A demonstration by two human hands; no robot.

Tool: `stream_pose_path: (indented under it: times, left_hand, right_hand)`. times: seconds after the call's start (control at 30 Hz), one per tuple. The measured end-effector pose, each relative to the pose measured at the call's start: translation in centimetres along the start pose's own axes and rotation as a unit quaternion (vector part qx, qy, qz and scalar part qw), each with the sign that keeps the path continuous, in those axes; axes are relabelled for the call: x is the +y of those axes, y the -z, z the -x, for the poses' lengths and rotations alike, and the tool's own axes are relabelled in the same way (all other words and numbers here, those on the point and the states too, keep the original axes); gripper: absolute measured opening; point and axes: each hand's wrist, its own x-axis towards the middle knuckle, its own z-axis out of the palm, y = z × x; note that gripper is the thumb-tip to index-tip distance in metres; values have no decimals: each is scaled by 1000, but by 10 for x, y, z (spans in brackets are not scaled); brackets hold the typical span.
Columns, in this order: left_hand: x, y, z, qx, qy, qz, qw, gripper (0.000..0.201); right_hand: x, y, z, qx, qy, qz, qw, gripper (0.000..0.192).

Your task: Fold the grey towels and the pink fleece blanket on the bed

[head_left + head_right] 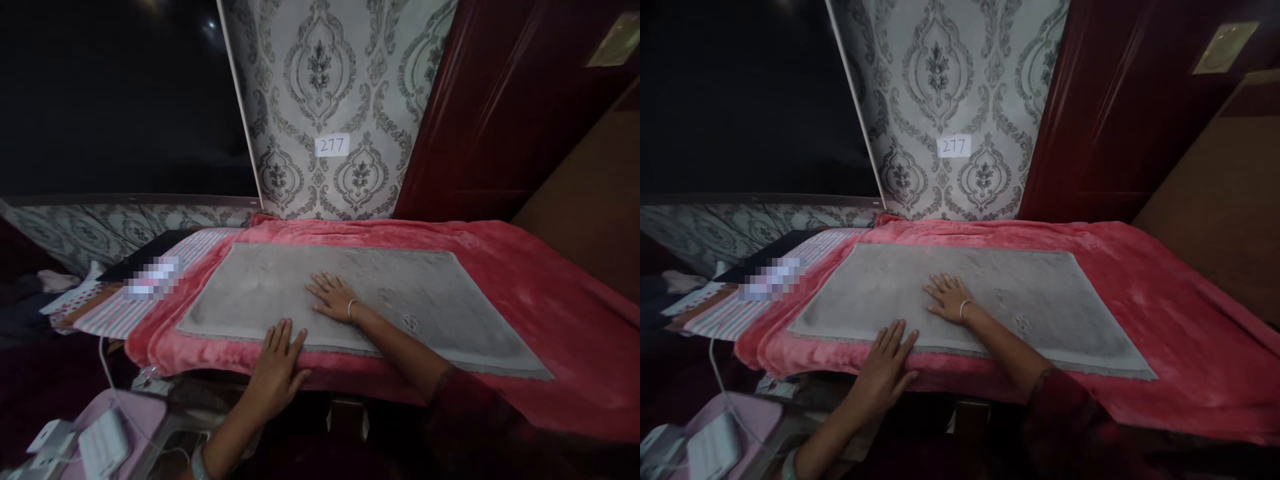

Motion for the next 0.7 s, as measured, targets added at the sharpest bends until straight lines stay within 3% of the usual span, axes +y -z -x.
stream_pose_path:
  times: [0.17, 0.27, 0.33, 0.4, 0.47, 0.57, 0.7]
  left_hand:
    - [-12, 22, 7, 63, -5, 101, 993, 34]
    - [-27, 35, 3, 119, 35, 199, 972, 26]
    - [-40, 43, -1, 150, 96, 233, 956, 28]
    - [-54, 50, -5, 165, 160, 228, 946, 31]
    - [-69, 53, -7, 155, 200, 190, 949, 34]
    - [-92, 49, -5, 101, 230, 92, 964, 42]
    - [-120, 37, 12, 16, 257, 34, 966, 46]
  right_hand:
    - [-32, -27, 41, -65, 152, -26, 986, 72]
    - [-44, -25, 55, -82, 233, -67, 967, 72]
    - [-46, -15, 43, -68, 230, -77, 968, 70]
    - [-45, -1, 14, -36, 179, -57, 982, 67]
    - [-45, 9, -22, -7, 113, -24, 993, 66]
    - [-52, 10, -64, -12, 57, 10, 998, 65]
    - [-80, -15, -62, -51, 124, 23, 991, 65]
